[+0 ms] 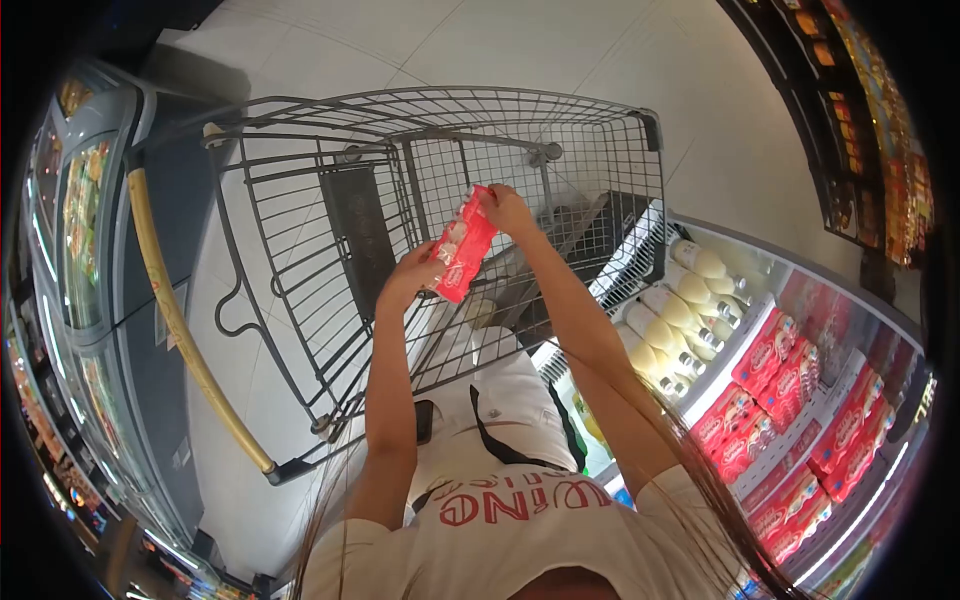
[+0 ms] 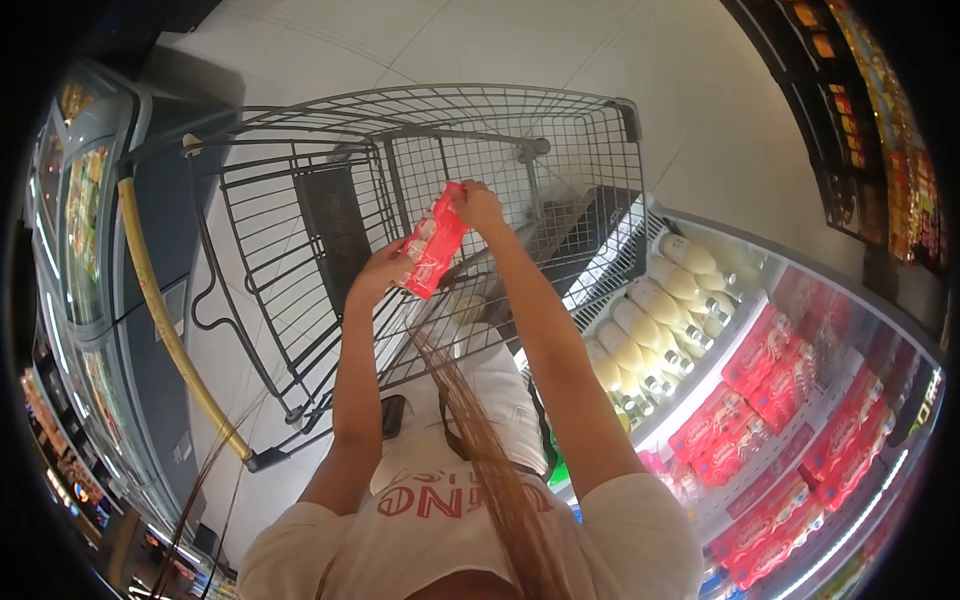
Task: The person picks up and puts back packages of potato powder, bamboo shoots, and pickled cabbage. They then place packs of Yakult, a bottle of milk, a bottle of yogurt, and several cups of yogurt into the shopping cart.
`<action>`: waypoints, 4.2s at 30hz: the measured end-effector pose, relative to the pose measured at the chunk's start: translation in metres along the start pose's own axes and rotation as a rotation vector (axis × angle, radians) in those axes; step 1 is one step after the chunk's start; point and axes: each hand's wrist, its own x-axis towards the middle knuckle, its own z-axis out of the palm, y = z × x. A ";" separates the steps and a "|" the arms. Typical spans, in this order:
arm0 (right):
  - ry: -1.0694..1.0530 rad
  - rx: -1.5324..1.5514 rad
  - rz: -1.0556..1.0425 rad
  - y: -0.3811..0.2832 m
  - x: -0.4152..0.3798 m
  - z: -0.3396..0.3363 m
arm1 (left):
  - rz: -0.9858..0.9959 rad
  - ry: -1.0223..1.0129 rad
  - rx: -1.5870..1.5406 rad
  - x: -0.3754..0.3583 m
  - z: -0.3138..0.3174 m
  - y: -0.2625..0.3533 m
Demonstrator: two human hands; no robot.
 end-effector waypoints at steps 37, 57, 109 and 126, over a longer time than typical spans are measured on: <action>0.435 0.798 -0.074 -0.096 -0.471 -0.218 | -1.000 -1.136 -0.725 -0.211 0.267 -0.047; 1.117 0.657 0.415 -0.049 -0.572 -0.145 | -0.439 -0.918 -0.057 -0.161 0.344 -0.066; 0.381 -0.081 0.014 -0.048 -0.359 -0.030 | 0.758 0.007 1.746 -0.110 0.131 -0.091; 0.570 -0.331 -0.007 -0.088 -0.361 0.041 | 0.824 0.010 1.871 -0.180 0.073 -0.095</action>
